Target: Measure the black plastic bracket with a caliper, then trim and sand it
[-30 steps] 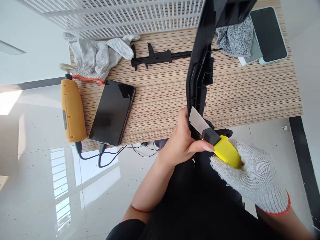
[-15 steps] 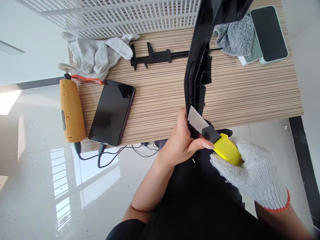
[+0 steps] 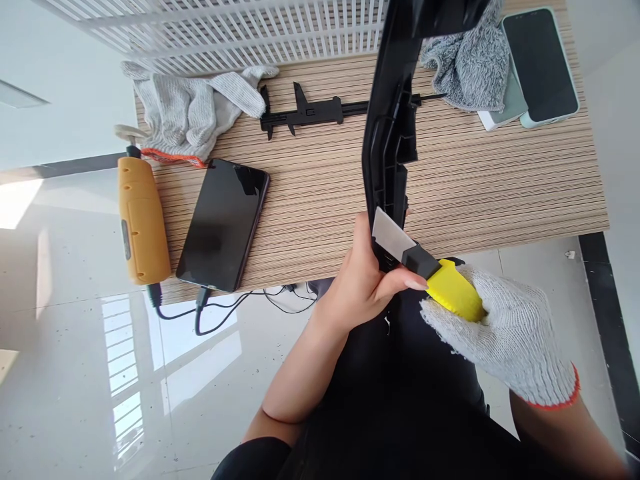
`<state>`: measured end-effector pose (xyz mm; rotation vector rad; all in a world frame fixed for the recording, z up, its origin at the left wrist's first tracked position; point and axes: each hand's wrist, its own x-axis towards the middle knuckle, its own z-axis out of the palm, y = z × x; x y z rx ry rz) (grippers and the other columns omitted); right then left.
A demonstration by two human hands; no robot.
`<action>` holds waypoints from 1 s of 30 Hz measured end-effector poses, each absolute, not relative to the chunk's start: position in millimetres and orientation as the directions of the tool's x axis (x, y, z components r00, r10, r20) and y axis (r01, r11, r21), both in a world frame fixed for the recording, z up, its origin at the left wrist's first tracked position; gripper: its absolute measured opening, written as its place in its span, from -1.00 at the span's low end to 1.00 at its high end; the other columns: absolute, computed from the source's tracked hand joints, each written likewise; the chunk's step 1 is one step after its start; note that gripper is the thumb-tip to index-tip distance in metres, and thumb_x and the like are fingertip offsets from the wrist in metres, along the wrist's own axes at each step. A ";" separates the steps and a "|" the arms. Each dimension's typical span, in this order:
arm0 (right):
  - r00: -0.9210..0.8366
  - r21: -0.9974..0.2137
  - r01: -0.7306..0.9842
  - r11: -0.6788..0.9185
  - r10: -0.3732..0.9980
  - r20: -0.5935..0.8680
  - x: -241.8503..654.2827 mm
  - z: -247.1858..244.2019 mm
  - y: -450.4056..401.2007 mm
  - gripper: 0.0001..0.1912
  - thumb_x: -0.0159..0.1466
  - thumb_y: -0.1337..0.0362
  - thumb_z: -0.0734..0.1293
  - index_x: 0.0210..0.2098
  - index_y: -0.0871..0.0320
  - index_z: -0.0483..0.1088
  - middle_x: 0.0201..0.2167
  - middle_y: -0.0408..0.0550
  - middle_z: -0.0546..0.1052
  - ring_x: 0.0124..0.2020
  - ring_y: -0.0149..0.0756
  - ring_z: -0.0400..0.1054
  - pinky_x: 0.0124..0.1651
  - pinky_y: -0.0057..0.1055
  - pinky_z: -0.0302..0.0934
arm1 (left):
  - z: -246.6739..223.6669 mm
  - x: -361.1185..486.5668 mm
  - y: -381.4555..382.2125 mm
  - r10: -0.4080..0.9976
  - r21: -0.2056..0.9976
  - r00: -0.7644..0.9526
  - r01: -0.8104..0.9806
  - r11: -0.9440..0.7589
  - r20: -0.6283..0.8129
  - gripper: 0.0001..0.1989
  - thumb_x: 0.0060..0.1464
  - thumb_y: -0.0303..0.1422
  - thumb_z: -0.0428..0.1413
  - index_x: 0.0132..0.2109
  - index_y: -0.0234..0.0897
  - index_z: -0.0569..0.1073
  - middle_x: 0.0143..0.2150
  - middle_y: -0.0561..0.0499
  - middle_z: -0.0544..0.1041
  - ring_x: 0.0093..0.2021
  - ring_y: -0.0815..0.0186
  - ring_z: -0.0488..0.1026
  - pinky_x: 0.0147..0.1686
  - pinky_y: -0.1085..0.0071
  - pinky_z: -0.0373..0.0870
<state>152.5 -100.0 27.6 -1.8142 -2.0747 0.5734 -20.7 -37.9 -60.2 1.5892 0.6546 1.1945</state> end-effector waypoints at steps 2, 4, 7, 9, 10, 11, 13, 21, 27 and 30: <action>-0.136 -0.473 0.875 0.106 0.990 -0.031 153.9 27.0 -100.0 -0.59 0.28 -0.07 0.31 -0.50 0.11 0.34 -0.77 -0.25 0.27 -0.75 -0.47 0.09 -0.60 -0.41 -0.01 | -61.8 -20.0 -37.9 0.856 0.926 0.354 -0.131 -0.353 0.377 -0.35 0.21 0.12 0.05 0.24 -0.16 0.12 -0.09 -0.07 0.45 -0.25 0.28 0.46 -0.19 0.24 0.49; -0.134 -0.459 0.883 0.096 0.990 -0.051 155.1 26.8 -100.2 -0.60 0.28 -0.07 0.31 -0.48 0.11 0.36 -0.76 -0.23 0.28 -0.74 -0.45 0.10 -0.58 -0.39 -0.02 | -63.2 -19.5 -38.0 0.859 0.923 0.338 -0.122 -0.366 0.385 -0.34 0.21 0.12 0.05 0.26 -0.16 0.12 -0.04 -0.10 0.45 -0.19 0.24 0.49 -0.14 0.20 0.50; -0.133 -0.461 0.882 0.097 0.990 -0.046 155.7 27.3 -100.5 -0.62 0.28 -0.06 0.32 -0.46 0.12 0.38 -0.76 -0.23 0.28 -0.74 -0.44 0.11 -0.58 -0.40 -0.02 | -64.9 -19.3 -38.9 0.862 0.922 0.330 -0.106 -0.372 0.386 -0.35 0.22 0.11 0.04 0.26 -0.15 0.11 -0.05 -0.09 0.46 -0.17 0.24 0.50 -0.14 0.21 0.52; -0.138 -0.465 0.878 0.113 0.990 -0.019 155.3 28.1 -100.5 -0.62 0.29 -0.06 0.32 -0.44 0.13 0.39 -0.76 -0.24 0.28 -0.75 -0.46 0.11 -0.59 -0.43 -0.02 | -65.8 -19.4 -40.0 0.865 0.925 0.328 -0.105 -0.365 0.379 -0.36 0.23 0.11 0.04 0.26 -0.15 0.10 -0.11 -0.05 0.45 -0.22 0.27 0.48 -0.19 0.25 0.52; -0.139 -0.467 0.876 0.118 0.990 -0.011 154.8 28.7 -100.4 -0.61 0.29 -0.06 0.31 -0.44 0.13 0.39 -0.76 -0.24 0.29 -0.75 -0.47 0.12 -0.60 -0.44 -0.02 | -66.1 -19.5 -40.5 0.867 0.926 0.327 -0.108 -0.361 0.376 -0.37 0.23 0.10 0.04 0.26 -0.14 0.10 -0.13 -0.02 0.45 -0.25 0.29 0.48 -0.22 0.27 0.52; -0.135 -0.469 0.875 0.118 0.991 -0.003 154.2 29.5 -100.4 -0.60 0.29 -0.07 0.31 -0.44 0.14 0.39 -0.76 -0.24 0.29 -0.76 -0.48 0.12 -0.61 -0.45 -0.02 | -66.4 -19.6 -40.9 0.868 0.927 0.327 -0.112 -0.358 0.374 -0.38 0.24 0.09 0.04 0.26 -0.13 0.09 -0.14 -0.01 0.44 -0.27 0.30 0.47 -0.24 0.28 0.52; -0.118 -0.469 0.877 0.104 0.993 -0.001 152.8 31.2 -100.6 -0.57 0.29 -0.09 0.29 -0.46 0.14 0.39 -0.77 -0.24 0.29 -0.76 -0.48 0.12 -0.62 -0.47 -0.04 | -66.6 -19.6 -41.5 0.870 0.928 0.324 -0.116 -0.353 0.372 -0.38 0.24 0.09 0.04 0.26 -0.13 0.09 -0.13 -0.01 0.44 -0.25 0.30 0.47 -0.23 0.28 0.52; -0.089 -0.390 0.917 0.084 0.996 0.007 149.6 35.7 -105.7 -0.55 0.30 -0.12 0.27 -0.41 0.15 0.42 -0.74 -0.23 0.30 -0.76 -0.49 0.09 -0.63 -0.46 -0.07 | -65.2 -16.3 -38.6 0.865 0.918 0.311 -0.076 -0.390 0.393 -0.28 0.19 0.17 0.02 0.31 -0.10 0.07 0.07 -0.13 0.41 -0.05 0.17 0.51 -0.09 0.17 0.53; -0.088 -0.382 0.921 0.077 0.996 -0.011 148.2 38.4 -108.4 -0.57 0.31 -0.11 0.27 -0.39 0.14 0.41 -0.73 -0.24 0.30 -0.76 -0.49 0.09 -0.62 -0.46 -0.07 | -64.7 -17.0 -40.8 0.866 0.923 0.322 -0.089 -0.373 0.381 -0.31 0.20 0.17 0.01 0.30 -0.09 0.08 0.03 -0.10 0.43 -0.12 0.22 0.50 -0.15 0.21 0.53; -0.088 -0.386 0.919 0.081 0.996 -0.002 146.3 39.6 -109.3 -0.57 0.32 -0.11 0.26 -0.42 0.14 0.39 -0.73 -0.24 0.29 -0.76 -0.49 0.08 -0.62 -0.46 -0.07 | -64.0 -18.6 -42.8 0.872 0.931 0.328 -0.101 -0.350 0.364 -0.35 0.24 0.14 -0.01 0.28 -0.11 0.08 -0.04 -0.07 0.45 -0.16 0.25 0.49 -0.19 0.23 0.53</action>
